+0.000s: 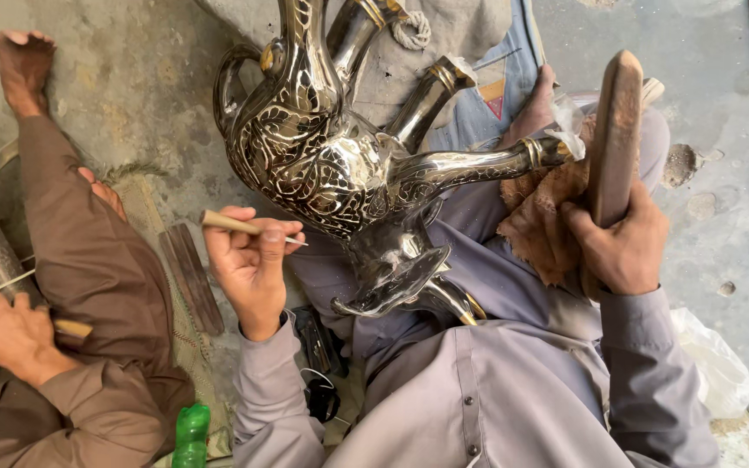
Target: The person sits on the workshop floor holding an engraved brass vase steady with one hand while striking a small punch placed on the vase's surface with a wooden mallet held in the other hand, working the patterned decoration on the metal vessel. A second worker nearby performs similar hammering on another vase.
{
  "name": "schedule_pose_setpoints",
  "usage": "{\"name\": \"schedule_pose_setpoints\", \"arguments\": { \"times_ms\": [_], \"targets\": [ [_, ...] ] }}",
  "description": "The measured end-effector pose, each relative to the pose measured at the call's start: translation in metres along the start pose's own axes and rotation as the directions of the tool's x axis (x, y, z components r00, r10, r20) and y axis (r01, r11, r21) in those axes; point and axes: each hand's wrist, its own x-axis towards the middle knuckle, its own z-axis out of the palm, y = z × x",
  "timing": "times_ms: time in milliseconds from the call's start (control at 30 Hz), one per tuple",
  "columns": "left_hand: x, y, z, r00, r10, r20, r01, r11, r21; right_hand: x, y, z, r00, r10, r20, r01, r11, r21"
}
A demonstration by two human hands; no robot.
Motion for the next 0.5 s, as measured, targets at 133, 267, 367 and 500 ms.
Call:
{"name": "schedule_pose_setpoints", "arguments": {
  "times_ms": [133, 267, 367, 500],
  "targets": [
    [0.013, -0.007, 0.014, 0.997, -0.051, 0.053, 0.051, 0.999, -0.007, 0.017, 0.016, 0.005, 0.999, 0.000, 0.037, -0.001, 0.999, 0.039],
    [0.022, -0.009, 0.039, 0.987, 0.028, 0.159, -0.030, 0.999, 0.012, 0.023, 0.023, 0.008, 0.999, 0.002, 0.040, -0.003, 1.000, 0.023],
    [0.027, -0.003, 0.055, 0.976, 0.103, 0.193, -0.143, 0.967, 0.211, 0.024, 0.026, 0.008, 0.999, -0.009, 0.032, 0.008, 1.000, 0.024],
    [0.037, 0.005, 0.074, 0.937, 0.200, 0.287, -0.303, 0.874, 0.380, 0.028, 0.030, 0.007, 0.999, -0.015, 0.028, 0.014, 0.999, 0.039]
  ]
}}
